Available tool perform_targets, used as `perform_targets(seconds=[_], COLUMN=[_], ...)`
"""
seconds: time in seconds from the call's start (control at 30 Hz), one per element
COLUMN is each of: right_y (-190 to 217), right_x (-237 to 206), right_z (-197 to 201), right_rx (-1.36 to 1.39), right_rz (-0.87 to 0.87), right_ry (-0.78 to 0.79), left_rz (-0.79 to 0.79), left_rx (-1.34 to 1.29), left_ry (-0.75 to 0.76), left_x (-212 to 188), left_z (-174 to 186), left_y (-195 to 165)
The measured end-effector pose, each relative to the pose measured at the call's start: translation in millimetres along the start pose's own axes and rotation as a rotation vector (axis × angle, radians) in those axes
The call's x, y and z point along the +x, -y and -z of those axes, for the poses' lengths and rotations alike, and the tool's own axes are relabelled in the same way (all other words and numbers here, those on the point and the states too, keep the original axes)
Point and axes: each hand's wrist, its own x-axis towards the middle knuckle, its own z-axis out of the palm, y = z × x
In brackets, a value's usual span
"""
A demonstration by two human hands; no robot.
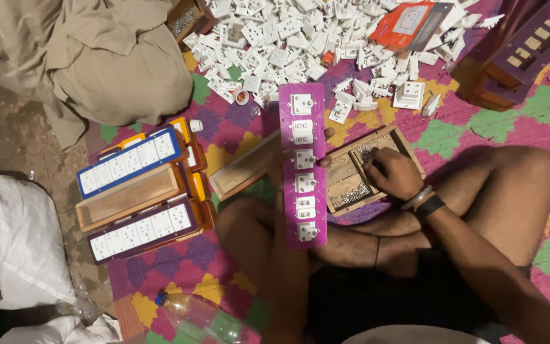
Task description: The person sits on a colorful mat and assembles small white electrical components into a purple plastic frame. They pick components from a pile and a wooden box, place them into slots in the frame, and secure them with small metal fasteners. Another person is visible nearby, also working with similar components.
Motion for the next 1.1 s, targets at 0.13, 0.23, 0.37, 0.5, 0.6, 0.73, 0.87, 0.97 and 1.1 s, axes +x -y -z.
perform_targets(seconds=[0.13,0.23,0.37,0.5,0.6,0.73,0.87,0.97,1.1], right_y=[4,5,9,13,15,11,-1,-11,-6], right_x=[2,-1,-1,6,12,14,14,15,17], right_z=[-5,-9,-18,-24,-23,-29,-47,-58,-65], right_rx=[0.032,0.055,0.102,0.321,0.876,1.304,1.097,0.497,0.314], right_rz=[0.004,0.015,-0.01,-0.136,-0.259,-0.276,-0.412,-0.27,-0.104], right_ry=[0.006,-0.023,-0.059,-0.013,0.144,0.24,0.162,0.039,-0.027], left_rz=[-0.112,-0.095,-0.048,-0.05,-0.144,-0.072,-0.167,-0.062,0.132], left_rx=[0.128,0.17,0.772,1.695,2.508,2.897,3.061,3.086,3.339], left_ry=[-0.142,-0.281,-0.497,-0.59,-0.281,-0.278,-0.232,-0.258,-0.207], left_x=[-4,0,21,44,57,63,50,25,-16], left_z=[-11,-27,-53,-71,-73,-59,-40,-39,-59], left_y=[1,-1,-13,-24,-21,-14,-36,-78,-153])
